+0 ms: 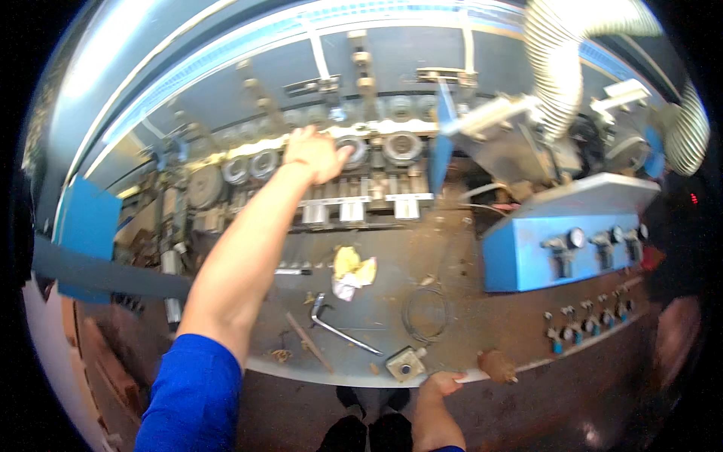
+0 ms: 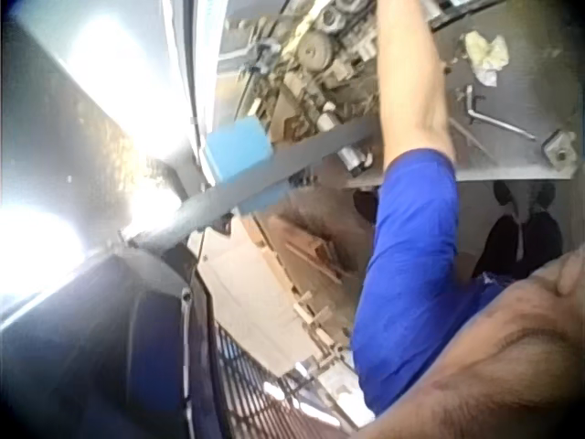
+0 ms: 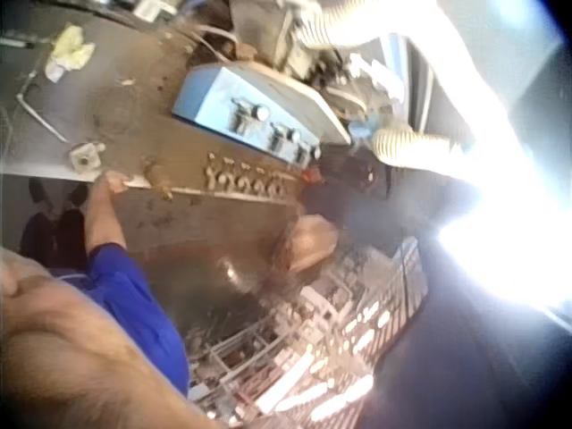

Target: The person adjusts a woodworking machine using a hex key, then feeds wooden planks through the machine one at a time. They walk to a nearby table to stack processed planks and return to the machine to continue feeding more planks.

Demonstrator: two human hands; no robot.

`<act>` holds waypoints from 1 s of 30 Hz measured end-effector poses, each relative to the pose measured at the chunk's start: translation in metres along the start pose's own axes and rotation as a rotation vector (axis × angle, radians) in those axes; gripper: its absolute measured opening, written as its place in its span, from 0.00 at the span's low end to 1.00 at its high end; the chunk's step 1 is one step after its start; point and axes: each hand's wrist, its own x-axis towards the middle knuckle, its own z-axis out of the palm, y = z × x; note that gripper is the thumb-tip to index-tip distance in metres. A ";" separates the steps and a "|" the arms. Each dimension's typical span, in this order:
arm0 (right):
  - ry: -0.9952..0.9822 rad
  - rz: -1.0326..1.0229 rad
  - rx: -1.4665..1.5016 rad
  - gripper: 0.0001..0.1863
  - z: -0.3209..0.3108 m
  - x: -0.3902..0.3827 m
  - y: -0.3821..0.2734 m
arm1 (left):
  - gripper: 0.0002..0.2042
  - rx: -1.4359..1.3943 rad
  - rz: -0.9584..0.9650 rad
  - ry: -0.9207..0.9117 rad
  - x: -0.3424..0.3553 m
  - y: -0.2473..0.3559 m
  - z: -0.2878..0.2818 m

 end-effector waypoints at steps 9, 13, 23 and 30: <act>-0.045 0.070 0.057 0.41 -0.007 -0.003 -0.006 | 0.15 -1.048 0.286 0.569 -0.228 0.072 0.079; -0.129 0.078 0.006 0.39 -0.017 -0.011 -0.007 | 0.19 -1.243 0.179 -0.023 -0.449 0.117 0.154; -1.302 -0.060 0.602 0.44 -0.173 0.134 0.028 | 0.33 -0.399 0.094 -0.948 -0.782 0.152 0.232; -0.795 -1.146 1.941 0.35 -0.682 0.287 -0.094 | 0.32 -0.536 0.073 -0.840 -0.772 0.277 0.224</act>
